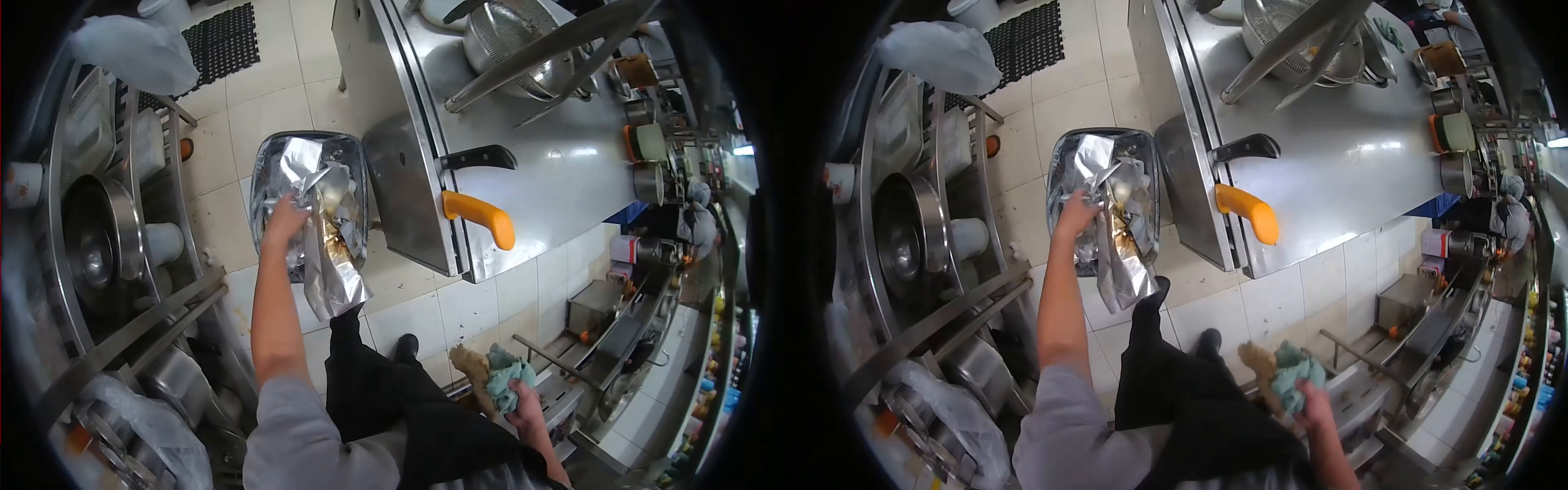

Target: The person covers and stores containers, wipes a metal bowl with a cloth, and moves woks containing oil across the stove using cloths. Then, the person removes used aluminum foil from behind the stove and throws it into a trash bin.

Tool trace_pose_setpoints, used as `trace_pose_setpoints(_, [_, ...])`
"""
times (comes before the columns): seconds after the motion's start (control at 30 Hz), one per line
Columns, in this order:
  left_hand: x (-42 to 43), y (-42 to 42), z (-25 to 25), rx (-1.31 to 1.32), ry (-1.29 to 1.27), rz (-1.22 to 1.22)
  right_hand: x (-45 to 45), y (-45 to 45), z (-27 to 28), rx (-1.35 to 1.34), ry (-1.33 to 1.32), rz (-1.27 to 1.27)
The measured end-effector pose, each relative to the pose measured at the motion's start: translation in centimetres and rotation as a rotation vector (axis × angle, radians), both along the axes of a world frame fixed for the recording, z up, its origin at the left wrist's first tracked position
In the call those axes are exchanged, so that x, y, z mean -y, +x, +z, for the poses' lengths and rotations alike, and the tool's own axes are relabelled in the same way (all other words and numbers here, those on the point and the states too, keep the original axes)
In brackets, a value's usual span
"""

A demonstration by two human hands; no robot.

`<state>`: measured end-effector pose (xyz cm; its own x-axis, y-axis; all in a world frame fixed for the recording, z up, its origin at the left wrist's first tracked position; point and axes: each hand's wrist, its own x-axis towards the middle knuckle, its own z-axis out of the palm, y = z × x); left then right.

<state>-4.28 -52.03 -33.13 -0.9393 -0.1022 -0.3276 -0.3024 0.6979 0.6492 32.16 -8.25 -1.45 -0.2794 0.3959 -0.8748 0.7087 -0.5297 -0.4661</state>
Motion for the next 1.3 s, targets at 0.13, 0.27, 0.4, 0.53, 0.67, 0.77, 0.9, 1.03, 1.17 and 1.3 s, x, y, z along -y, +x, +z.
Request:
trace_pose_setpoints(0.13, [-3.8, 8.6, 7.3, -0.066, 0.042, 0.085, -0.8, 0.3, -0.4, -0.041, -0.029, -0.016])
trace_pose_setpoints(0.27, [-7.3, 12.2, 1.9, -0.291, -0.332, -0.345, -0.2, 0.3, -0.6, 0.002, -0.044, -0.017])
trace_pose_setpoints(0.4, [-6.8, 7.3, -4.0, 0.168, -0.242, -0.338, 0.3, 0.0, -1.1, -0.013, -0.007, -0.004])
trace_pose_setpoints(0.53, [-6.7, 6.0, -7.8, 0.311, -0.297, -0.240, -0.9, 1.6, -3.7, -0.020, -0.025, 0.017])
trace_pose_setpoints(0.67, [-6.8, 6.7, -4.8, 0.272, -0.197, -0.146, 0.4, 1.0, -4.0, -0.011, -0.082, 0.018])
trace_pose_setpoints(0.77, [-5.5, 9.5, -6.1, 0.080, -0.133, -0.336, -0.2, 1.2, -3.1, -0.152, -0.180, 0.018])
trace_pose_setpoints(0.9, [-4.3, 13.9, -1.2, 0.083, -0.263, -0.349, -1.6, 3.9, -3.7, -0.304, -0.021, 0.057])
trace_pose_setpoints(1.03, [-7.5, 18.2, 2.0, -0.059, -0.153, -0.785, -3.9, 7.9, -5.7, -0.356, 0.058, 0.027])
trace_pose_setpoints(1.17, [-20.1, 19.7, 12.3, 0.144, 0.039, -1.177, -5.6, 9.7, -6.2, -0.518, 0.092, 0.003])
trace_pose_setpoints(1.3, [-34.6, 22.0, 20.9, 0.182, 0.240, -1.354, -8.7, 12.2, -5.9, -0.704, 0.122, -0.140])
